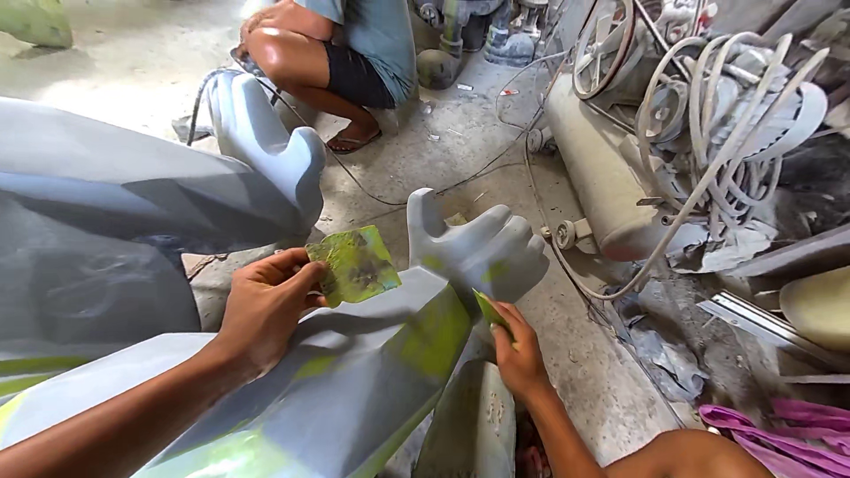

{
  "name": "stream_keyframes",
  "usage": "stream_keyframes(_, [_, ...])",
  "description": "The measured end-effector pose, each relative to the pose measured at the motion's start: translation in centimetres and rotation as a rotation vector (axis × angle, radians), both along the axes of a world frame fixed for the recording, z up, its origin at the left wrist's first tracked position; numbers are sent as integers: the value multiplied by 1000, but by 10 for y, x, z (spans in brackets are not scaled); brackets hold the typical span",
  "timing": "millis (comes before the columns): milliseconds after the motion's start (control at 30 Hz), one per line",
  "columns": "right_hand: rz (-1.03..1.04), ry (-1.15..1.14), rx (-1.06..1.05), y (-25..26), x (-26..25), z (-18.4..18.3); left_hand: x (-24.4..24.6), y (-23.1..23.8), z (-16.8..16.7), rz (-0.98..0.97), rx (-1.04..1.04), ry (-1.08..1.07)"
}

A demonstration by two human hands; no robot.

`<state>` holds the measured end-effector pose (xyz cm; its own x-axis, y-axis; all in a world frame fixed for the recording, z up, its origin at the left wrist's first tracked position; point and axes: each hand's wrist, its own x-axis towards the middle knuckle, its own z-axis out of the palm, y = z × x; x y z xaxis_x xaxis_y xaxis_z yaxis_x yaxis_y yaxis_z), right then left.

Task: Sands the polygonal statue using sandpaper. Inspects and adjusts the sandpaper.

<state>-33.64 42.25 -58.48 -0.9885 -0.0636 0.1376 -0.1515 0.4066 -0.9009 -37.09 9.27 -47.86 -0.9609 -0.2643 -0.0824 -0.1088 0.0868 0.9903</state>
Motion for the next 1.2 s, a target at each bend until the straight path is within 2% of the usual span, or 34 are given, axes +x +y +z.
stream_keyframes(133, [106,-40,161,-8,-25,-38,-1,0,0,2,8,15])
stream_keyframes(267, [146,-52,466,-26,-10,-45,-5,-1,-2,8,11,26])
stream_keyframes(367, [219,-75,532,-18,11,-51,-5,2,1,-1,-6,18])
stream_keyframes(500, [245,-45,482,9,40,-59,-4,1,1,10,5,25])
stream_keyframes(600, [148,-31,344,23,32,-57,0,2,2,0,-1,13])
stream_keyframes(733, [19,-23,279,0,-9,-66,-2,-1,-1,10,11,23])
stream_keyframes(867, [-35,-118,259,-24,-23,-70,-3,-1,-1,12,6,16])
stream_keyframes(1067, [32,-350,151,-29,-24,-41,-2,3,4,16,0,-4])
stream_keyframes(1200, [63,-380,129,-46,9,-4,-2,2,3,8,8,-10])
